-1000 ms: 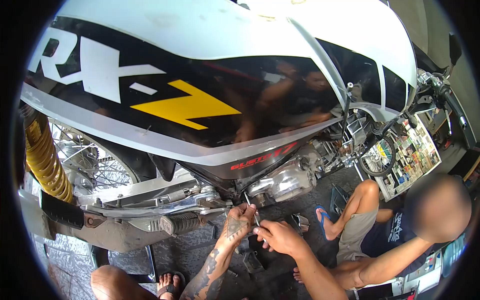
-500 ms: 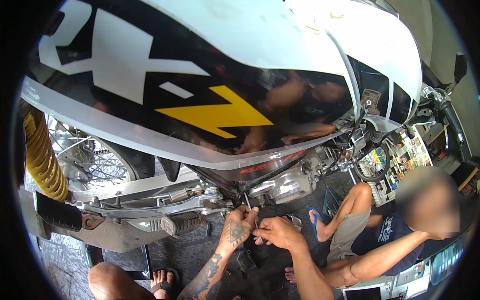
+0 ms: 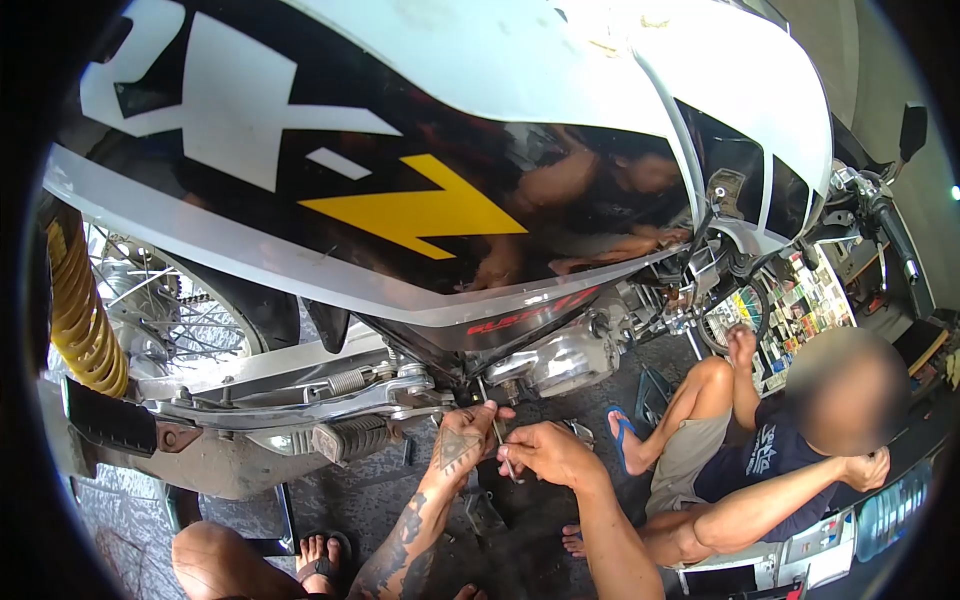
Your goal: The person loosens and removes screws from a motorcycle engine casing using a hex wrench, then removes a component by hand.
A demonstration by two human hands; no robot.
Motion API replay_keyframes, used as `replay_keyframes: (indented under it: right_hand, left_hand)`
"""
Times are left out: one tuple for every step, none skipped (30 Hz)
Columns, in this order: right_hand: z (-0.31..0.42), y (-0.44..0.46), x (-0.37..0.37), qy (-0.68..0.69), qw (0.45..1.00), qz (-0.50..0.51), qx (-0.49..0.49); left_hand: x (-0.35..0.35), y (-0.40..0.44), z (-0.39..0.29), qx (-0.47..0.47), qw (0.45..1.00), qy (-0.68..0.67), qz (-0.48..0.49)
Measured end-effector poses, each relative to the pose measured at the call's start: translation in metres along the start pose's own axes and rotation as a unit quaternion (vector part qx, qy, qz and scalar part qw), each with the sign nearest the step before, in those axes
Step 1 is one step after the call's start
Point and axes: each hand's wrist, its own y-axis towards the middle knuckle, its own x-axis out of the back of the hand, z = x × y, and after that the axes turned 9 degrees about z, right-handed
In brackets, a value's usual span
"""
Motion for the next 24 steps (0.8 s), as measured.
replay_keyframes:
  right_hand:
    - [-0.004, 0.002, -0.001, 0.001, 1.000, -0.001, 0.000]
    - [-0.013, 0.007, -0.001, 0.018, 1.000, -0.017, 0.018]
    - [-0.011, 0.008, -0.003, 0.034, 0.998, -0.033, 0.036]
    - [-0.008, 0.006, -0.005, 0.036, 0.998, -0.035, 0.035]
    - [-0.003, 0.005, -0.007, 0.017, 0.999, -0.049, 0.011]
    - [0.003, 0.004, -0.009, -0.003, 0.998, -0.063, -0.012]
    - [0.000, 0.004, -0.011, -0.002, 0.998, -0.062, -0.013]
    - [-0.004, 0.005, -0.015, 0.021, 0.997, -0.076, 0.005]
    - [-0.006, 0.005, -0.016, 0.044, 0.995, -0.089, 0.022]
    - [-0.005, 0.004, -0.017, 0.045, 0.995, -0.088, 0.022]
    - [-0.002, 0.001, -0.016, 0.040, 0.996, -0.077, 0.026]
    - [-0.001, -0.001, -0.015, 0.036, 0.997, -0.067, 0.029]
    - [-0.008, 0.001, -0.014, 0.037, 0.997, -0.068, 0.028]
    - [-0.018, 0.005, -0.012, 0.033, 0.996, -0.059, 0.063]
    - [-0.021, 0.007, -0.012, 0.029, 0.994, -0.048, 0.098]
    - [-0.021, 0.007, -0.012, 0.030, 0.994, -0.048, 0.097]
    - [-0.018, 0.007, -0.010, 0.043, 0.994, -0.046, 0.090]
    - [-0.015, 0.006, -0.010, 0.056, 0.994, -0.044, 0.082]
    - [-0.014, 0.005, -0.010, 0.056, 0.994, -0.043, 0.082]
    - [-0.013, 0.005, -0.010, 0.043, 0.995, -0.056, 0.068]
    - [-0.012, 0.006, -0.010, 0.031, 0.996, -0.068, 0.054]
    - [-0.011, 0.006, -0.011, 0.032, 0.996, -0.067, 0.053]
    - [-0.009, 0.006, -0.012, 0.026, 0.996, -0.076, 0.027]
    - [-0.007, 0.007, -0.012, 0.020, 0.996, -0.086, 0.002]
  left_hand:
    - [0.001, 0.000, 0.000, -0.001, 1.000, 0.011, 0.004]
    - [0.001, -0.001, -0.001, -0.001, 1.000, 0.012, 0.005]
    - [0.000, -0.002, -0.003, -0.019, 0.997, 0.069, -0.033]
    - [-0.001, -0.005, -0.005, -0.036, 0.989, 0.125, -0.071]
    - [-0.004, -0.009, -0.005, -0.037, 0.990, 0.116, -0.078]
    - [-0.004, -0.007, -0.003, -0.037, 0.990, 0.116, -0.077]
    - [-0.004, -0.005, -0.001, -0.024, 0.997, 0.051, -0.059]
    - [-0.004, -0.004, 0.001, -0.011, 0.999, -0.014, -0.040]
    - [-0.004, -0.006, -0.006, 0.010, 0.999, -0.031, -0.021]
    - [-0.004, -0.009, -0.008, 0.011, 0.999, -0.030, -0.022]
    - [-0.005, -0.009, -0.010, 0.019, 0.998, -0.065, -0.021]
    - [-0.007, -0.009, -0.011, 0.029, 0.995, -0.099, -0.018]
    - [-0.005, -0.010, -0.012, 0.046, 0.995, -0.083, -0.004]
    - [-0.004, -0.012, -0.016, 0.049, 0.995, -0.083, -0.003]
    - [-0.004, -0.016, -0.021, 0.041, 0.997, -0.059, 0.006]
    - [-0.004, -0.017, -0.024, 0.031, 0.999, -0.035, 0.015]
    - [-0.003, -0.015, -0.019, 0.022, 0.999, -0.040, 0.020]
    - [-0.002, -0.013, -0.014, 0.023, 0.999, -0.039, 0.021]
    - [-0.001, -0.010, -0.009, 0.009, 1.000, 0.007, 0.001]
    - [-0.001, -0.008, -0.007, -0.006, 0.998, 0.053, -0.021]
    - [-0.001, -0.008, -0.009, -0.007, 0.998, 0.052, -0.022]
    - [-0.001, -0.009, -0.010, -0.012, 0.996, 0.084, -0.032]
    - [-0.001, -0.009, -0.011, -0.018, 0.992, 0.114, -0.041]
    - [-0.002, -0.007, -0.008, -0.018, 0.992, 0.115, -0.041]
